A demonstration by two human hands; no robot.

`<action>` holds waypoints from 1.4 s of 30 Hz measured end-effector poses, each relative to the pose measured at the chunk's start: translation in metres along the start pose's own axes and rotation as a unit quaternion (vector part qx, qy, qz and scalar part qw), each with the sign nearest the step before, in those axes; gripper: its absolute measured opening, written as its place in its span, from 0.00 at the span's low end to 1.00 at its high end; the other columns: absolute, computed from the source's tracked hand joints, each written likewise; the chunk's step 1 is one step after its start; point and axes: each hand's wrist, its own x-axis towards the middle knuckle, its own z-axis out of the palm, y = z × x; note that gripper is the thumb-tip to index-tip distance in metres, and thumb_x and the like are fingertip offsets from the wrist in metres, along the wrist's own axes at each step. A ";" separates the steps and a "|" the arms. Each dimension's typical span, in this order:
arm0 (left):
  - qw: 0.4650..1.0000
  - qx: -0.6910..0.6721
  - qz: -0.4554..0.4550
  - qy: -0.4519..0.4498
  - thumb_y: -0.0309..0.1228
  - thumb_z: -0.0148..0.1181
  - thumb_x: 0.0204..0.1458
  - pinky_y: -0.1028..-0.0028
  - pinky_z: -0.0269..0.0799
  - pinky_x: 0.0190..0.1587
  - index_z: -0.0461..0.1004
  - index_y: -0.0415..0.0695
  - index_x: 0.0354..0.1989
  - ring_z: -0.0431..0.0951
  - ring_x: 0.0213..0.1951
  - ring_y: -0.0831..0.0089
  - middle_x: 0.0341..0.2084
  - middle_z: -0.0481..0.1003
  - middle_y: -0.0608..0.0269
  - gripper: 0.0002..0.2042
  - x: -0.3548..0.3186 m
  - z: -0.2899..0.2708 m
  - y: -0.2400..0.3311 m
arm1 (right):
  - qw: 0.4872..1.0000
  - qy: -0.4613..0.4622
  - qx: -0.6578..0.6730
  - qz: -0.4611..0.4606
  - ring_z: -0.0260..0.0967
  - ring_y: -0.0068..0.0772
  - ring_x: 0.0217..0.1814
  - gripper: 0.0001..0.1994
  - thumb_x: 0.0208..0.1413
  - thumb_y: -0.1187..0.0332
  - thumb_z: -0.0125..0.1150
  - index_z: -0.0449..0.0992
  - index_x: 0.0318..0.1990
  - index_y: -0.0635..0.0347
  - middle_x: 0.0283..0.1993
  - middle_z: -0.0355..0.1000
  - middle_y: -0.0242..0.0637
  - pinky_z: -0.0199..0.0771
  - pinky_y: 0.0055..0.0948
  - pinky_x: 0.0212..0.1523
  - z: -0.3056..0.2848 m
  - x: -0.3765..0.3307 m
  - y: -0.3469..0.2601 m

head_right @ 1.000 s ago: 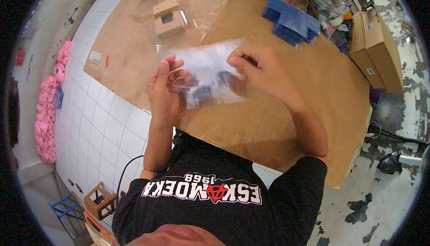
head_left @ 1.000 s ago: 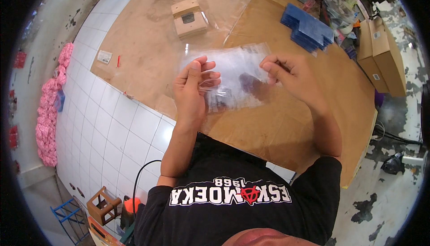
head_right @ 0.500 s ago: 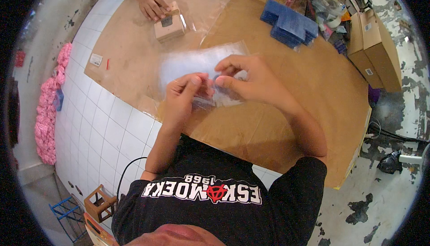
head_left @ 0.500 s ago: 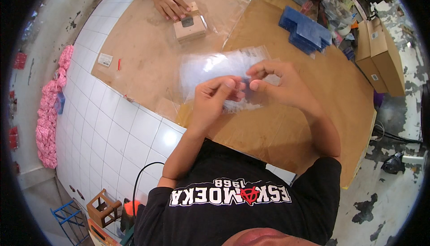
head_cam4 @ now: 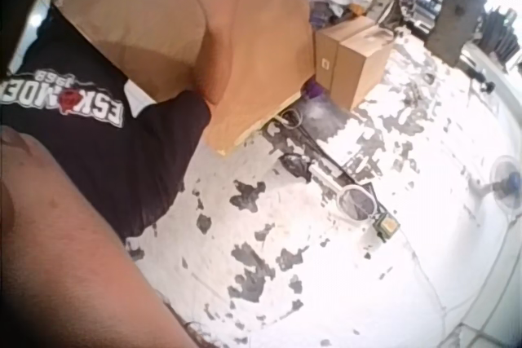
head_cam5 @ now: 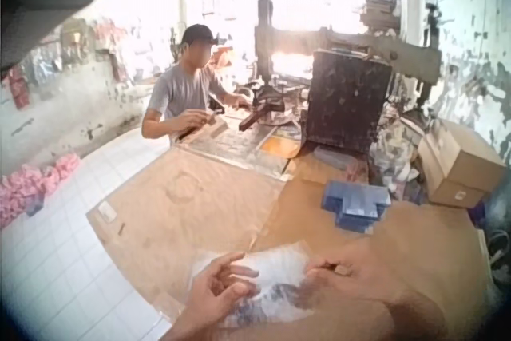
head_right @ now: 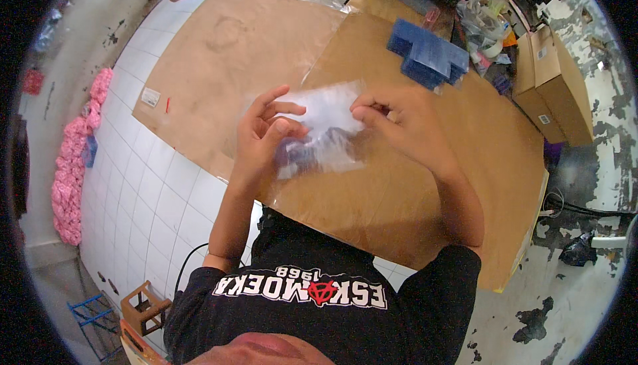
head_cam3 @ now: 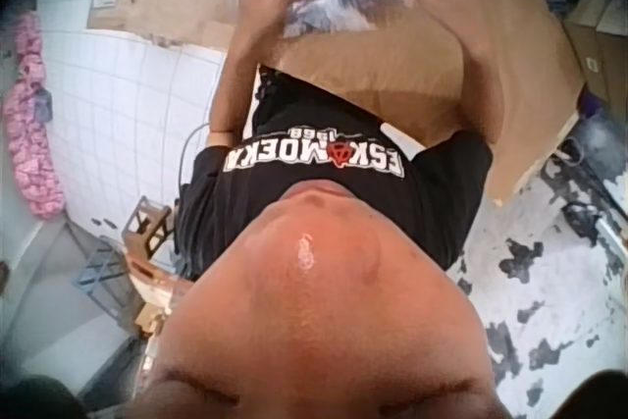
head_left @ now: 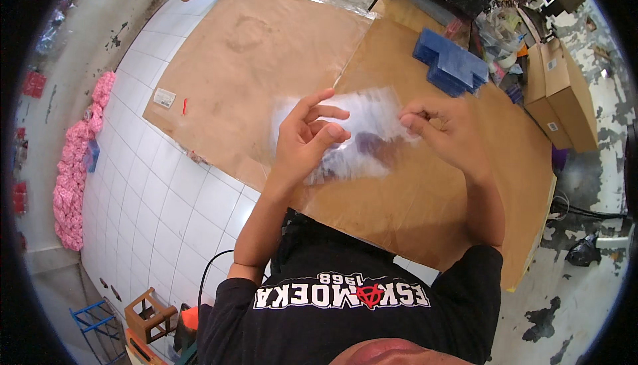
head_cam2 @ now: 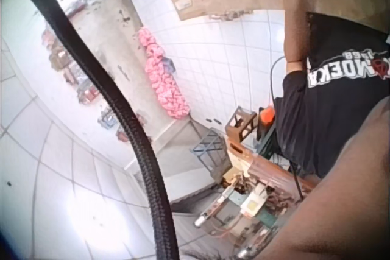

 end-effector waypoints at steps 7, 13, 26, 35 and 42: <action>0.978 0.115 -0.086 -0.154 0.25 0.66 0.50 0.77 0.75 0.36 0.74 0.34 0.42 0.78 0.29 0.77 0.27 0.77 0.61 0.13 0.017 -0.019 0.006 | 0.995 -0.096 0.018 -0.031 0.71 0.19 0.27 0.04 0.52 0.72 0.63 0.78 0.33 0.63 0.25 0.75 0.34 0.69 0.23 0.28 0.015 0.001 0.005; 0.984 0.143 -0.073 -0.077 0.26 0.64 0.51 0.79 0.72 0.32 0.75 0.37 0.31 0.76 0.27 0.78 0.25 0.76 0.64 0.06 0.037 -0.024 0.017 | 0.981 -0.109 0.142 0.079 0.69 0.16 0.26 0.06 0.54 0.69 0.63 0.78 0.33 0.63 0.25 0.74 0.29 0.68 0.20 0.26 0.016 0.012 0.041; 0.944 0.152 -0.146 -0.255 0.29 0.63 0.52 0.79 0.73 0.30 0.73 0.38 0.30 0.76 0.25 0.79 0.24 0.76 0.63 0.07 0.108 -0.063 -0.019 | 0.946 -0.048 0.257 0.191 0.69 0.14 0.23 0.10 0.55 0.64 0.64 0.76 0.33 0.63 0.25 0.73 0.27 0.67 0.14 0.24 0.021 0.038 0.119; 0.945 0.138 -0.148 -0.256 0.29 0.63 0.53 0.80 0.69 0.28 0.73 0.40 0.29 0.75 0.25 0.80 0.22 0.76 0.64 0.07 0.109 -0.063 -0.022 | 0.944 -0.049 0.266 0.186 0.68 0.15 0.22 0.09 0.56 0.66 0.63 0.76 0.32 0.63 0.23 0.73 0.28 0.68 0.16 0.23 0.020 0.040 0.115; 0.945 0.134 -0.154 -0.255 0.29 0.63 0.52 0.79 0.73 0.30 0.74 0.38 0.30 0.77 0.25 0.78 0.24 0.77 0.62 0.07 0.110 -0.068 -0.023 | 0.948 -0.054 0.258 0.180 0.68 0.13 0.23 0.09 0.55 0.66 0.64 0.77 0.32 0.63 0.25 0.73 0.27 0.68 0.15 0.24 0.021 0.042 0.113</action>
